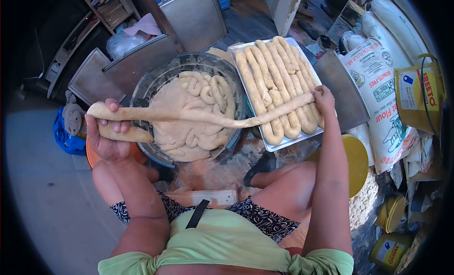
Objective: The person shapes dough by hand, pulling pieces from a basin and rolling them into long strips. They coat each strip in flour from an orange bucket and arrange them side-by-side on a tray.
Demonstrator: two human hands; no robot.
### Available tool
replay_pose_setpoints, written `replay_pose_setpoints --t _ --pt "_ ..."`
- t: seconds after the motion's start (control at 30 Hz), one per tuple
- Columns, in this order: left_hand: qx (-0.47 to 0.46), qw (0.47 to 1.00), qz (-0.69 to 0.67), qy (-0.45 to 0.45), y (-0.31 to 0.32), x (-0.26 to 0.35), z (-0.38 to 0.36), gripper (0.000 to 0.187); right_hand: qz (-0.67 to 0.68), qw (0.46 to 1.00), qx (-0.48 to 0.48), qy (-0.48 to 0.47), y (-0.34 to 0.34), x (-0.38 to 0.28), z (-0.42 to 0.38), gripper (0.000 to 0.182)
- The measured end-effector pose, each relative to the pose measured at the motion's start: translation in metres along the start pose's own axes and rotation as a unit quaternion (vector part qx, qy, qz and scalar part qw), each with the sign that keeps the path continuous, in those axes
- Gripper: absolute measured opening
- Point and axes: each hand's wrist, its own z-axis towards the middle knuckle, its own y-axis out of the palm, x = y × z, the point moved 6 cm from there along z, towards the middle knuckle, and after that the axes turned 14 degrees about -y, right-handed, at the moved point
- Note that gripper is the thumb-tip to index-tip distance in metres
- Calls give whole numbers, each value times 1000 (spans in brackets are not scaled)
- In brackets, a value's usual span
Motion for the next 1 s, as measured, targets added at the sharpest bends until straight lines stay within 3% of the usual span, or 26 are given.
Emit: replay_pose_setpoints --t 0.07,0.17,0.2,0.27,0.3,0.37,0.4,0.47,0.5,0.53,0.6,0.63,0.73,0.77,0.8,0.83,0.87,0.9,0.93,1.0 --pt "7 999 33 6 6 0 1 33 50 999 -9 4 -4 -2 -1 36" --pt "-49 998 46 14 21 3 2 33 171 955 -88 -228 4 -16 -12 40" --pt "-48 998 45 14 25 3 3 33 171 954 -89 -228 0 -19 -17 40" --pt "-44 998 34 30 35 6 4 32 -46 962 -102 -249 -13 -29 -33 40" --pt "-44 998 34 29 39 9 5 32 -46 962 -102 -248 -20 -29 -34 40" --pt "-83 996 -16 36 51 16 6 32 98 989 -51 -103 -33 -10 -33 36" --pt "-83 996 -16 35 51 19 5 32 98 989 -50 -102 -36 -1 -33 36" --pt "-140 989 -35 30 51 30 1 32 146 973 47 -171 -60 17 -32 29" --pt "-136 990 -36 32 51 32 2 33 141 974 75 -162 -62 27 -33 26" --pt "-136 990 -37 32 51 32 3 33 140 974 74 -162 -60 35 -33 26" --pt "-86 995 -31 30 46 32 10 34 73 994 37 -71 -45 62 -35 24" --pt "-52 998 -7 27 44 29 15 36 104 994 3 -35 -33 73 -33 24" --pt "-61 992 72 -79 54 -6 52 38 20 997 6 -76 -34 72 -30 28" --pt "-83 959 249 -104 75 -21 71 35 18 997 7 -76 -39 59 -29 28" --pt "-101 894 418 -127 98 -37 91 32 84 986 35 -141 -48 27 -31 33" --pt "-84 841 510 -161 119 -61 110 29 148 966 61 -205 -57 -6 -34 38" --pt "-140 758 607 -195 137 -89 129 31 267 945 24 -186 -54 -30 -33 42" --pt "-221 715 659 -78 152 -117 148 35 382 910 -14 -162 -50 -58 -33 46" --pt "-244 677 690 -76 163 -151 163 38 446 873 -52 -190 -58 -97 -42 50" --pt "-234 592 771 14 194 -201 185 35 654 720 -79 -220 -60 -152 -57 48"
